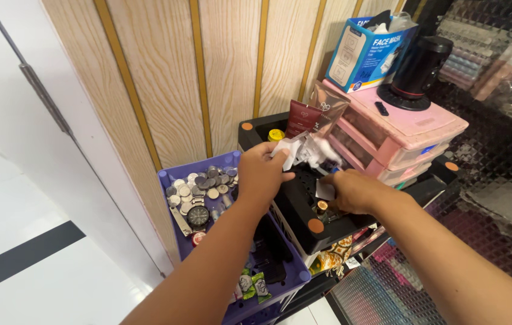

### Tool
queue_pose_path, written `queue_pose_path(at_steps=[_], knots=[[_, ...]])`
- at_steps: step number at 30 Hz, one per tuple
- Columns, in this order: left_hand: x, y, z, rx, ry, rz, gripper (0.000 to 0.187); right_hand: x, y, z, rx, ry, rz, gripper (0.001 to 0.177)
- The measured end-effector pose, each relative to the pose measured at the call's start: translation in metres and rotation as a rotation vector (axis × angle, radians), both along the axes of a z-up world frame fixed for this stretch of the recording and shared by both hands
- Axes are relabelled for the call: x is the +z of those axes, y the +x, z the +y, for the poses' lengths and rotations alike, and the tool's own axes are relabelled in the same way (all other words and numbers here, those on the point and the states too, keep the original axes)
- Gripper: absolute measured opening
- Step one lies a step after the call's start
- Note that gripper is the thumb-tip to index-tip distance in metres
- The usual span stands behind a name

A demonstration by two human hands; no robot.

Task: The person organizes a cluttered rolling cart by moving various items such as a cloth, small packets, a face mask box, a comb, and bottles between the cart and a nearby table. The person also wipes a pink plastic drawer unit with a cloth.

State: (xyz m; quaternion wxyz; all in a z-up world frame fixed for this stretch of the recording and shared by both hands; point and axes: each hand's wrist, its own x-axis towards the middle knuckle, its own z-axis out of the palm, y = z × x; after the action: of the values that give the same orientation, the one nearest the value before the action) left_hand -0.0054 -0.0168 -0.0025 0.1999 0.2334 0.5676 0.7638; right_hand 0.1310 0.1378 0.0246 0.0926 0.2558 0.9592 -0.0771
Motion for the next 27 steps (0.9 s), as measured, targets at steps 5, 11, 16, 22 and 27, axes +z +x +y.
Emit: queue_pose_path(at_steps=[5,11,16,22,27], knots=[[0.002,0.005,-0.024,0.008,0.049,-0.113,0.028,0.008,-0.008,-0.002,0.053,0.009,-0.090,0.052],[0.003,0.005,-0.040,0.029,0.064,-0.151,0.029,-0.004,-0.007,0.009,0.121,0.045,-0.046,0.034],[0.004,0.009,-0.046,0.033,0.048,-0.159,0.030,-0.014,-0.004,0.012,0.130,0.075,0.051,0.026],[0.002,0.011,-0.056,0.023,0.050,-0.184,0.030,-0.017,-0.004,0.002,0.081,0.164,0.136,0.024],[0.002,0.010,-0.058,0.023,0.084,-0.193,0.028,-0.011,-0.007,-0.002,0.089,0.203,0.094,0.021]])
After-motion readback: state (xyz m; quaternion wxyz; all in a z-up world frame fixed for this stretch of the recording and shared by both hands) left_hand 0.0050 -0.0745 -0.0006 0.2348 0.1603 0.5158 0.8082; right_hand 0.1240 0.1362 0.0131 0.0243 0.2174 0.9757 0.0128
